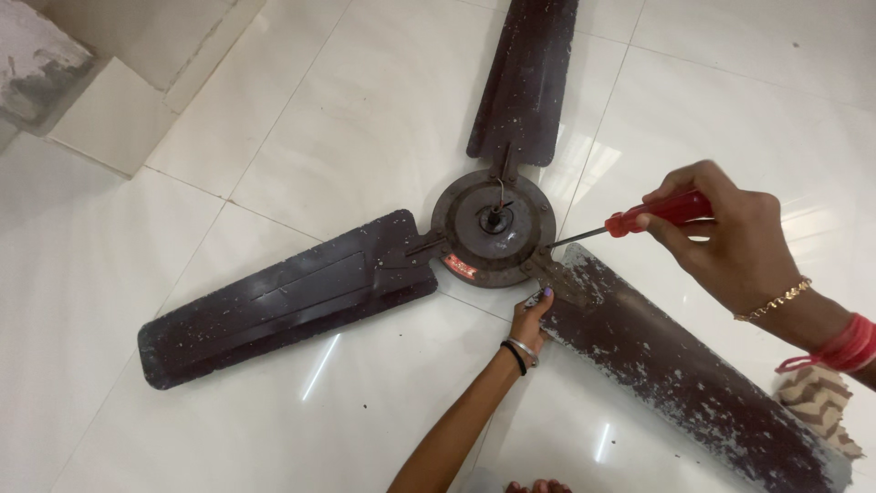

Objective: The person wipes a ceiling fan blade with a cloth, then uses a screwdriver to tighten a screw on the blade mount. The person then wipes the fan motor housing with the cloth.

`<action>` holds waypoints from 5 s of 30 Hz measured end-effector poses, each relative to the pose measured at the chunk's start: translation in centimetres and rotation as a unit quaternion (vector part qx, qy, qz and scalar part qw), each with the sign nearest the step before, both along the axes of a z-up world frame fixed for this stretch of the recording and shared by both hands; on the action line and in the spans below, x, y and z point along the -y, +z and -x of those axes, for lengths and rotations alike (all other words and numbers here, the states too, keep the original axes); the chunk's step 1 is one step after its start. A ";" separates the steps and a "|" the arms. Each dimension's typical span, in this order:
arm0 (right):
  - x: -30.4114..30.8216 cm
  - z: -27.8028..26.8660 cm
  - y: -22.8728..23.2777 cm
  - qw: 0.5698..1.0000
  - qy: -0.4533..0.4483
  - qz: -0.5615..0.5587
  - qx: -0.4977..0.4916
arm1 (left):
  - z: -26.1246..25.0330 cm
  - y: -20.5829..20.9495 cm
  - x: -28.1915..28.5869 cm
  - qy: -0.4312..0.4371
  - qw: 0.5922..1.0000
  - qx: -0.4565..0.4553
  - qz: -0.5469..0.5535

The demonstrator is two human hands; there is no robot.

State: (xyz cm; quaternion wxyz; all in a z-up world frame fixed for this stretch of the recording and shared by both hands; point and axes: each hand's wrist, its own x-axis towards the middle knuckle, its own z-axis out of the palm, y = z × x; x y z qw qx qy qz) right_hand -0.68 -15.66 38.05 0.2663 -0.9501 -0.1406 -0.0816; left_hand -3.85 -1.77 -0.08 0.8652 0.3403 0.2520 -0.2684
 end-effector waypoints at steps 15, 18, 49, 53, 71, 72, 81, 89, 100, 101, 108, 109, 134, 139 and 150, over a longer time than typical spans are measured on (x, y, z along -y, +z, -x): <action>2.1 -0.7 -2.0 1.000 0.030 0.005 0.006 | 0.6 0.9 0.9 0.071 0.996 -0.051 -0.005; 2.1 -1.1 -1.7 0.999 0.049 -0.002 0.001 | 0.5 1.9 0.5 0.069 0.997 0.007 0.037; -0.2 -5.0 1.3 0.976 0.138 0.113 -0.128 | 0.4 1.5 0.9 0.079 0.995 -0.058 -0.006; -2.0 -6.0 2.3 0.968 0.101 0.197 -0.119 | 0.3 1.2 0.8 0.072 0.997 0.002 0.020; -4.0 -6.7 1.3 0.904 0.041 0.413 -0.107 | 0.4 2.0 0.3 0.059 0.998 0.004 0.022; -4.3 -6.4 1.4 0.897 0.032 0.424 -0.120 | 0.4 2.1 0.2 0.066 0.998 -0.014 0.016; -3.0 -7.4 1.2 0.948 0.098 0.289 -0.094 | 0.1 1.8 0.4 0.066 0.997 0.001 0.035; -4.5 -6.0 1.2 0.906 0.025 0.417 -0.074 | 0.2 2.5 0.3 0.063 0.997 -0.005 0.033; -3.0 -7.5 0.7 0.950 0.018 0.265 -0.163 | -0.1 1.3 0.4 0.053 0.998 -0.016 0.033; -3.2 -7.1 0.7 0.949 -0.005 0.274 -0.154 | 0.0 1.1 0.4 0.053 0.998 -0.013 0.034; -5.4 -6.5 1.3 0.890 0.015 0.445 -0.099 | 0.1 1.2 0.2 0.044 0.998 0.002 0.043; -5.3 -6.6 1.5 0.886 0.022 0.444 -0.133 | 0.1 1.3 0.2 0.044 0.998 0.006 0.046; -3.2 -9.4 -0.1 0.942 0.121 0.312 -0.025 | 0.2 1.8 0.1 0.059 0.996 0.002 0.073; -4.5 -8.3 0.6 0.919 0.025 0.377 -0.108 | -0.1 1.5 0.3 0.049 0.997 -0.020 0.052; -3.9 -8.4 0.8 0.937 0.049 0.327 -0.113 | -0.1 0.5 0.4 0.066 0.994 0.009 0.090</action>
